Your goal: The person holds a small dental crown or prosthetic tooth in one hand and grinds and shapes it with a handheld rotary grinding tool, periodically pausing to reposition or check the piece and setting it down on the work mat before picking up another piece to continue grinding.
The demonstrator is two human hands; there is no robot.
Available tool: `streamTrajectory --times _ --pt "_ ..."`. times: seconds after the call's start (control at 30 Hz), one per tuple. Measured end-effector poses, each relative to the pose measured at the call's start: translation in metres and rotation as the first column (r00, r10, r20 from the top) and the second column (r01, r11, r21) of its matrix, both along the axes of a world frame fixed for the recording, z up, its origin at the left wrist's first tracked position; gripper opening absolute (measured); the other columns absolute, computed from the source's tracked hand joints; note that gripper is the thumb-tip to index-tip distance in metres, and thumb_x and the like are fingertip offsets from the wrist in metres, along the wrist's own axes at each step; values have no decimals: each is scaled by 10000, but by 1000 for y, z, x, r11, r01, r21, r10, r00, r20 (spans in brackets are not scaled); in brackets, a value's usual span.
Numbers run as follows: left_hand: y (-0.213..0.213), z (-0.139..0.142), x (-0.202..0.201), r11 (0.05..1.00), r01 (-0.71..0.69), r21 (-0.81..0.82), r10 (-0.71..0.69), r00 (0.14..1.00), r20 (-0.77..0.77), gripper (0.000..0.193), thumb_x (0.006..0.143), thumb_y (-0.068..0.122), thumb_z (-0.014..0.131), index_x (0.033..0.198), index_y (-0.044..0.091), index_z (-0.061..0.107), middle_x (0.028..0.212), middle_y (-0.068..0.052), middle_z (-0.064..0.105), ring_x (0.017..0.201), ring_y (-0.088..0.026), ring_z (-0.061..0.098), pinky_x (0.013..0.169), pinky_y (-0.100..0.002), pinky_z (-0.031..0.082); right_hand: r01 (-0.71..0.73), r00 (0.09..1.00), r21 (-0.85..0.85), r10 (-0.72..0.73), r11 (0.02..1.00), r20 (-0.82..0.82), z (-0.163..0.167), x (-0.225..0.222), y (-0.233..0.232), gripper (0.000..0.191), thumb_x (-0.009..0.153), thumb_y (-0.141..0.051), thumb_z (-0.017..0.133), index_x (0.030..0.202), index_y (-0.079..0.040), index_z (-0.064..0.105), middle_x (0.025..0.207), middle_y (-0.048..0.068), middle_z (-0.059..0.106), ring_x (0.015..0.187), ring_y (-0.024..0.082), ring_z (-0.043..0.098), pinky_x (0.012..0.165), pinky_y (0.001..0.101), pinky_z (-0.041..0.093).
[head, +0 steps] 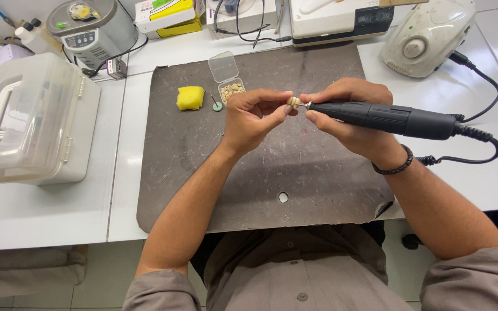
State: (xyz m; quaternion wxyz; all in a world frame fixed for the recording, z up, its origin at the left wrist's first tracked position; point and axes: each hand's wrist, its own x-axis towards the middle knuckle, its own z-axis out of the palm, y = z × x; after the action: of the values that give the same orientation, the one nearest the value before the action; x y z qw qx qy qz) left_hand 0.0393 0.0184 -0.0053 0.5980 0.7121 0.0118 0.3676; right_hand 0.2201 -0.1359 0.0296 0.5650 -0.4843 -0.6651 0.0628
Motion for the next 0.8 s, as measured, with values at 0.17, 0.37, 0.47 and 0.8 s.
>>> streamTrajectory --times 0.17,0.37,0.47,0.8 --pt "-1 0 0 1000 13 -7 -13 1000 10 203 971 -32 721 1174 -21 716 1099 -168 767 1028 -233 783 956 -333 686 -8 1000 1 8 1000 19 0 0 -1 169 909 -34 817 1056 -33 734 1001 96 765 801 108 731 673 199 575" --pt "0 1 1 1000 19 0 -19 1000 21 201 970 -39 722 1170 -22 718 1099 -170 767 1028 -237 783 953 -337 689 -25 1000 29 25 999 0 -1 1 0 178 919 -12 808 1069 -21 712 1024 107 757 860 127 747 721 216 601" --pt "-1 1 0 1000 21 -6 -21 1000 18 210 964 -45 719 1173 -23 715 1101 -170 766 1028 -240 784 953 -339 687 -23 999 72 25 997 -29 -4 0 1 176 951 9 790 1096 -10 692 1069 111 748 895 135 749 738 206 609" --pt "-1 0 0 1000 20 2 -20 1000 13 205 963 -54 719 1166 -25 718 1105 -173 767 1033 -244 784 957 -344 688 -34 998 42 36 999 -44 -5 1 1 175 942 23 788 1083 -8 690 1065 121 745 951 151 761 779 219 630"
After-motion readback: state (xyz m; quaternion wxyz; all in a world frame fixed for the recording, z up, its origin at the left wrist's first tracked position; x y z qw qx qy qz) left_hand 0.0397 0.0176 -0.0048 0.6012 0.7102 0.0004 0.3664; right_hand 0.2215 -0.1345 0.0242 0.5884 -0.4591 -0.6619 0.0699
